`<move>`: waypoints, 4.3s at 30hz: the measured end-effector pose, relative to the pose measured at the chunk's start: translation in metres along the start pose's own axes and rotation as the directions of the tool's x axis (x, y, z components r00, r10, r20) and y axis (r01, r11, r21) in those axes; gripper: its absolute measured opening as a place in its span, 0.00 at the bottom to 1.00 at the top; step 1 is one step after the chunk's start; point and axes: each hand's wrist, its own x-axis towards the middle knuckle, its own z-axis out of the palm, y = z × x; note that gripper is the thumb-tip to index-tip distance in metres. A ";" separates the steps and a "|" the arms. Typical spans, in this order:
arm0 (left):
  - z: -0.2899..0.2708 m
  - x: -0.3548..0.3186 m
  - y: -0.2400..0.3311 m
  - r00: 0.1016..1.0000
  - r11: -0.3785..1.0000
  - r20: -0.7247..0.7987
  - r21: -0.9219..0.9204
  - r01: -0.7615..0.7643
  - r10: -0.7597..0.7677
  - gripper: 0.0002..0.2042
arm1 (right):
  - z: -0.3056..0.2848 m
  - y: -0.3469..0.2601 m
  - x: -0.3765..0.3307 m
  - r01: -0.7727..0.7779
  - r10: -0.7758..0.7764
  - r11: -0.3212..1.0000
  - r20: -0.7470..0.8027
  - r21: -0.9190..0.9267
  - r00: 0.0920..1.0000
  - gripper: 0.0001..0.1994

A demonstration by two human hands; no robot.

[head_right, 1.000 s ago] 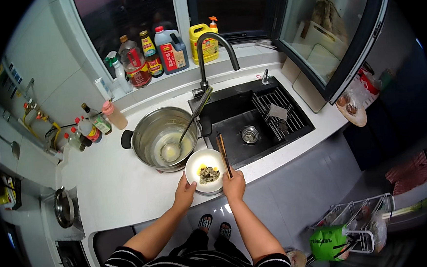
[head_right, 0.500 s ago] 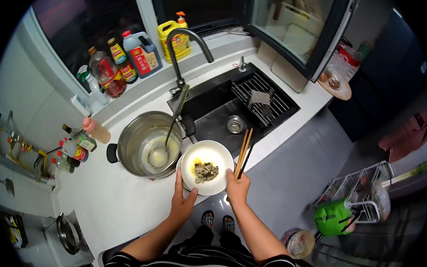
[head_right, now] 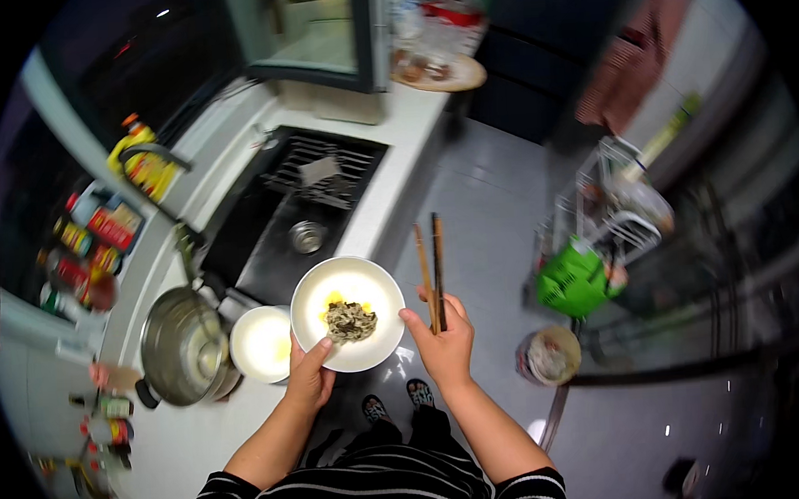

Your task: The person uses chopsticks to scrape food from a bowl into a trash bin, carries the bowl to a sink, and washes the bowl with a sponge.

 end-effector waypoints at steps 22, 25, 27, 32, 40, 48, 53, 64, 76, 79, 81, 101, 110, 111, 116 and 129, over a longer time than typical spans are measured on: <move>0.212 0.015 -0.338 0.701 0.617 0.198 0.670 0.414 -0.685 0.32 | -0.332 0.176 -0.055 -0.566 0.564 0.793 -0.081 -0.223 0.822 0.23; 0.235 0.018 -0.387 0.667 0.564 0.168 0.701 0.437 -0.726 0.32 | -0.366 0.213 -0.060 -0.628 0.613 0.766 -0.138 -0.136 0.778 0.26; 0.240 0.019 -0.424 0.651 0.538 0.166 0.727 0.427 -0.741 0.31 | -0.380 0.239 -0.066 -0.621 0.600 0.783 -0.225 -0.033 0.768 0.26; 0.261 0.028 -0.492 0.593 0.494 0.174 0.752 0.435 -0.787 0.31 | -0.406 0.298 -0.071 -0.646 0.617 0.763 -0.348 0.043 0.706 0.26; 0.246 0.059 -0.597 0.420 0.485 0.313 0.774 0.407 -0.852 0.31 | -0.428 0.370 -0.073 -0.570 0.655 0.744 -0.551 0.349 0.517 0.19; 0.234 0.068 -0.648 0.328 0.443 0.352 0.856 0.266 -0.877 0.33 | -0.432 0.424 -0.072 -0.725 0.608 0.650 -0.729 0.229 0.314 0.21; 0.227 0.069 -0.657 0.410 0.418 0.310 0.885 0.205 -0.858 0.32 | -0.436 0.453 -0.071 -0.837 0.605 0.509 -0.775 0.200 0.183 0.21; 0.194 0.101 -0.715 0.513 0.370 0.251 0.918 0.143 -0.821 0.37 | -0.420 0.521 -0.058 -0.753 0.673 0.619 -0.644 0.222 0.363 0.14; 0.146 0.115 -0.817 0.518 0.295 0.238 0.955 0.029 -0.822 0.37 | -0.418 0.658 -0.076 -0.829 0.622 0.519 -0.757 0.207 0.200 0.12; 0.124 0.121 -0.854 0.533 0.330 0.281 0.944 -0.004 -0.798 0.37 | -0.425 0.689 -0.082 -0.841 0.613 0.507 -0.765 0.189 0.198 0.12; 0.122 0.122 -0.874 0.541 0.348 0.295 0.938 -0.004 -0.788 0.38 | -0.426 0.716 -0.088 -0.821 0.570 0.536 -0.801 0.195 0.182 0.12; 0.159 0.134 -0.795 0.454 0.229 -0.019 0.843 0.487 -0.891 0.34 | -0.434 0.584 -0.126 -0.890 0.678 0.448 -0.683 0.091 0.272 0.12; 0.199 0.115 -0.739 0.544 0.373 0.352 0.925 -0.077 -0.761 0.37 | -0.430 0.514 -0.141 -0.929 0.855 0.221 -0.399 -0.297 0.331 0.21; 0.201 0.114 -0.738 0.543 0.374 0.383 0.918 -0.134 -0.747 0.37 | -0.432 0.516 -0.142 -0.934 0.852 0.210 -0.414 -0.290 0.321 0.21; 0.221 0.106 -0.741 0.619 0.341 0.207 0.934 0.104 -0.758 0.38 | -0.453 0.490 -0.126 -0.960 0.852 0.161 -0.458 -0.231 0.254 0.20; 0.229 0.099 -0.748 0.585 0.211 0.201 0.976 -0.052 -0.786 0.39 | -0.469 0.535 -0.139 -0.982 0.987 0.151 -0.067 0.116 0.144 0.31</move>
